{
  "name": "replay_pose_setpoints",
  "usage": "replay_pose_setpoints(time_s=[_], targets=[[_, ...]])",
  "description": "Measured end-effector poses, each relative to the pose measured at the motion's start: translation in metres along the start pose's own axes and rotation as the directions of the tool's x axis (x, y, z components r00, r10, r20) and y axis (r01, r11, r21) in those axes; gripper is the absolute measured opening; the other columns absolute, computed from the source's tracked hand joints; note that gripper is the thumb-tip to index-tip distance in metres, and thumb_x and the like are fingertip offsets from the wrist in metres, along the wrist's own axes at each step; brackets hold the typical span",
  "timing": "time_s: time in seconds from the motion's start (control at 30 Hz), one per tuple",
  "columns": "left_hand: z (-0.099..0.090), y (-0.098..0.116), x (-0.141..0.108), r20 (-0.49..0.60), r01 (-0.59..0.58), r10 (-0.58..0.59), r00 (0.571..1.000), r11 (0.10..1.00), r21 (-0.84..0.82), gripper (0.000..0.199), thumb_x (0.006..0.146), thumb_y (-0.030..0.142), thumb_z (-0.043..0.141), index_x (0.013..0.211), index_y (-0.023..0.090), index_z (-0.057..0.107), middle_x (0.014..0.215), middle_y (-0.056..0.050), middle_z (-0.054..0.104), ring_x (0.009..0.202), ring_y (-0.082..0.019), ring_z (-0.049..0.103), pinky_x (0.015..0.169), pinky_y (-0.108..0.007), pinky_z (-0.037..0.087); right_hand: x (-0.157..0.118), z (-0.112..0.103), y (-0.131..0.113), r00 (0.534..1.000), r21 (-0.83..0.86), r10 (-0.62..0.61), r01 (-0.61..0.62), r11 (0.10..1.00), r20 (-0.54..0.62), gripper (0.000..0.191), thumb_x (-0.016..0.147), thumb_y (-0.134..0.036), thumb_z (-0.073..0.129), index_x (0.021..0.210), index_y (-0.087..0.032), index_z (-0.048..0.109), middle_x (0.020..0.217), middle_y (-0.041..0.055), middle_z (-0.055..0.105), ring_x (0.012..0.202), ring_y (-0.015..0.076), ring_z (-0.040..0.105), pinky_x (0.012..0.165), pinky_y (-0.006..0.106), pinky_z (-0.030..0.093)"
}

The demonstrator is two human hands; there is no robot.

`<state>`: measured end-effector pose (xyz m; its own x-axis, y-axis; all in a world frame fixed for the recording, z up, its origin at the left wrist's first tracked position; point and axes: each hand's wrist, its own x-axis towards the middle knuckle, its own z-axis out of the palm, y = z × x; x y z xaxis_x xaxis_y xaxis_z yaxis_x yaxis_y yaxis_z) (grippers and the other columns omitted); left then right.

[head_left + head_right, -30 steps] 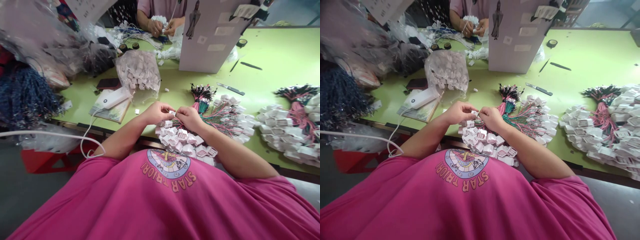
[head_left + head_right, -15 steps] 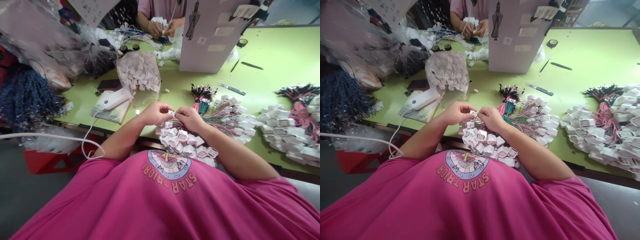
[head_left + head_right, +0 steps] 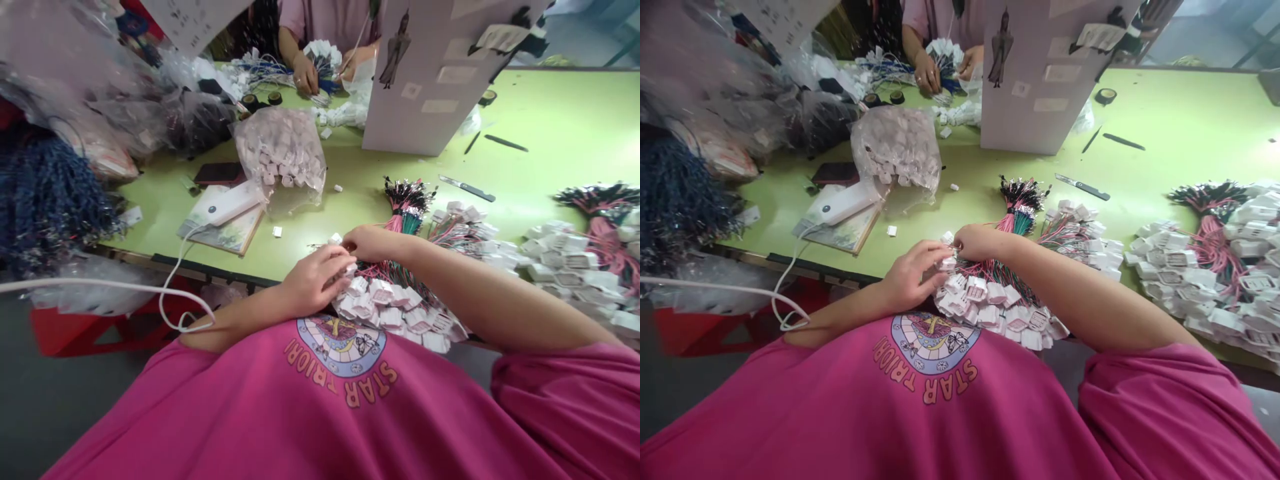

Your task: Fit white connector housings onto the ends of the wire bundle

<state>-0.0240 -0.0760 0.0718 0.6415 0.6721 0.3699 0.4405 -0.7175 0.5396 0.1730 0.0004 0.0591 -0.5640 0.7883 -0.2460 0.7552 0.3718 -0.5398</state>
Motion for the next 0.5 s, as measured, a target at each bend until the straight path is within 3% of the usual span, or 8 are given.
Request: replay_pose_setpoints(time_s=[0.1, 0.2, 0.3, 0.5], targets=[[-0.001, -0.001, -0.007, 0.019, -0.162, 0.161, 0.987, 0.987, 0.017, 0.043, 0.086, 0.027, 0.057, 0.128, 0.021, 0.049, 0.121, -0.013, 0.056, 0.112, -0.022, 0.056, 0.093, -0.038, 0.051, 0.010, 0.006, -0.001, 0.999, -0.078, -0.004, 0.008, 0.997, 0.042, 0.013, 0.066, -0.011, 0.064, 0.066, -0.022, 0.072, 0.069, 0.0058, 0.070, 0.059, 0.0155, 0.055, 0.058, 0.029, 0.035], [-0.003, -0.004, -0.013, 0.061, -0.253, 0.250, 0.966, 0.966, 0.051, 0.049, 0.084, 0.029, 0.058, 0.130, 0.019, 0.047, 0.125, -0.015, 0.055, 0.116, -0.024, 0.055, 0.099, -0.044, 0.049, 0.010, 0.005, 0.004, 1.000, -0.027, 0.018, -0.017, 0.999, 0.015, 0.015, 0.068, -0.011, 0.058, 0.066, -0.021, 0.070, 0.069, 0.0042, 0.069, 0.061, 0.0146, 0.055, 0.059, 0.028, 0.035], [-0.005, -0.006, -0.017, 0.100, -0.271, 0.263, 0.960, 0.959, 0.078, 0.051, 0.084, 0.033, 0.058, 0.133, 0.020, 0.045, 0.129, -0.015, 0.054, 0.120, -0.025, 0.054, 0.104, -0.049, 0.044, 0.003, -0.003, 0.009, 0.996, 0.203, 0.084, -0.080, 0.976, -0.009, 0.013, 0.069, -0.013, 0.056, 0.067, -0.019, 0.067, 0.066, 0.0013, 0.067, 0.060, 0.0130, 0.055, 0.059, 0.026, 0.039], [-0.006, -0.007, -0.019, 0.081, -0.283, 0.277, 0.958, 0.956, 0.082, 0.049, 0.083, 0.032, 0.059, 0.129, 0.020, 0.049, 0.129, -0.014, 0.057, 0.117, -0.024, 0.057, 0.104, -0.047, 0.046, -0.008, -0.009, 0.012, 0.984, 0.626, 0.179, -0.155, 0.764, 0.026, 0.006, 0.067, -0.014, 0.057, 0.065, -0.018, 0.062, 0.064, 0.0009, 0.066, 0.056, 0.0112, 0.055, 0.057, 0.026, 0.044]])
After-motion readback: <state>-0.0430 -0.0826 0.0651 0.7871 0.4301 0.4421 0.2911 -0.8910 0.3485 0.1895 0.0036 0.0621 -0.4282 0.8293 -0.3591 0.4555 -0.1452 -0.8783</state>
